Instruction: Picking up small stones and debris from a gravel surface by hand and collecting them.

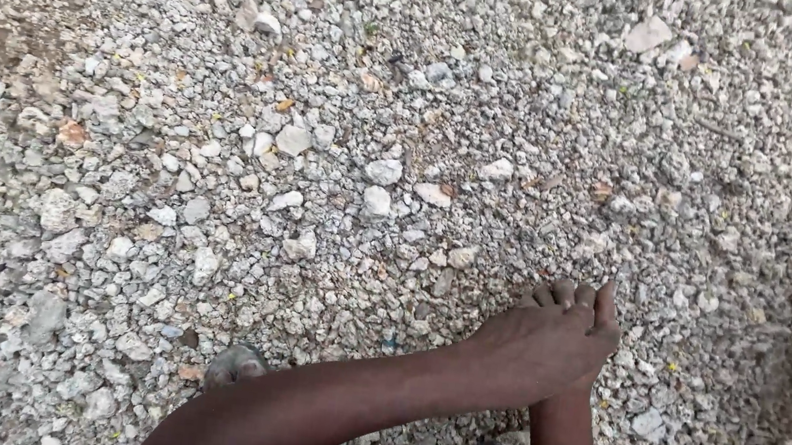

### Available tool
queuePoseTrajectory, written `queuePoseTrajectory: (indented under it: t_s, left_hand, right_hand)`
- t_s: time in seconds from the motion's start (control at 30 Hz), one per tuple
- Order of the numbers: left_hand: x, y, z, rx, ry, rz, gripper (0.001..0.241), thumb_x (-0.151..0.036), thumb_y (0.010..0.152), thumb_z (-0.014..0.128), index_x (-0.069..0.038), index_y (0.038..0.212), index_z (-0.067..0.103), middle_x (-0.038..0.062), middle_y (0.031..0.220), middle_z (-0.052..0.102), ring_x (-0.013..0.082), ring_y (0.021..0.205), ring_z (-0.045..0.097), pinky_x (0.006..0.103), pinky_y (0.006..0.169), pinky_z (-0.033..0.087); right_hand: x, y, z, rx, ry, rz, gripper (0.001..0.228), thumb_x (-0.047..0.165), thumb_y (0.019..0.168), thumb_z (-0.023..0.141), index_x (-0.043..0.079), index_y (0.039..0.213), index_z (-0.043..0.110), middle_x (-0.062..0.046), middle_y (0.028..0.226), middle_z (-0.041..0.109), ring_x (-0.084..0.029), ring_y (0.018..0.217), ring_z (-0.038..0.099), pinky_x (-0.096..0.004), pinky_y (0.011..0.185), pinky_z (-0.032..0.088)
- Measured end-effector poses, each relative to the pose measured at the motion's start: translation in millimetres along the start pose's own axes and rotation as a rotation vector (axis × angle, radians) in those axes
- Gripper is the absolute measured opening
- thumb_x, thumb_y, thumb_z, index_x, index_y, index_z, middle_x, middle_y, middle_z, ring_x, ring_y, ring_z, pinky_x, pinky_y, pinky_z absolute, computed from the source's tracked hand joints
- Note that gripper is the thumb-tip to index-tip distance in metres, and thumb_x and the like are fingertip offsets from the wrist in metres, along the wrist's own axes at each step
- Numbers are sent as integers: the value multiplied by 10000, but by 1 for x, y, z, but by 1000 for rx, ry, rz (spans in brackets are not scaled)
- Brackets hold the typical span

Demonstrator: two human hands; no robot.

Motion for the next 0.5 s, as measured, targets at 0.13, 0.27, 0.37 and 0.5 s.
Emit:
queuePoseTrajectory:
  t_s: [0.13, 0.27, 0.37, 0.5]
  left_hand:
    - [-4, 13, 0, -80, 146, 22, 187, -52, 987, 685, -9, 1095, 538, 52, 728, 521, 284, 662, 602, 423, 563, 589]
    - [25, 50, 28, -382, -1, 6, 139, -81, 944, 756, -20, 832, 703, 73, 751, 597, 143, 527, 463, 223, 400, 444]
    - [44, 49, -23, -83, -447, -76, 260, -190, 1047, 400, -129, 867, 577, 1, 830, 525, 117, 631, 469, 249, 496, 453]
    - [64, 68, -68, 91, -324, 78, 197, -255, 878, 655, -183, 1052, 712, -7, 1087, 608, 74, 773, 551, 197, 580, 525]
  right_hand:
    - [-67, -39, 95, -270, -1098, 166, 517, 382, 1123, 365, 120, 760, 624, -43, 757, 650, -144, 734, 557, -321, 755, 359]
    - [-55, -20, 106, -592, -2183, 192, 454, 231, 1099, 395, 68, 733, 609, -94, 777, 665, -134, 867, 587, -309, 911, 305]
    - [-32, -1, 92, -206, -1633, 80, 505, 344, 1125, 405, 113, 712, 582, -29, 687, 584, -95, 698, 501, -259, 705, 284]
    - [17, 29, 82, 5, -1037, 36, 566, 457, 1151, 415, 157, 691, 555, 36, 597, 503, -56, 528, 416, -208, 498, 262]
Point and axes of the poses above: each hand's wrist, its own y-axis towards the middle knuckle, its own z-axis out of the palm, x = y × z, the point moved 2 cm from there along y, towards the middle knuckle
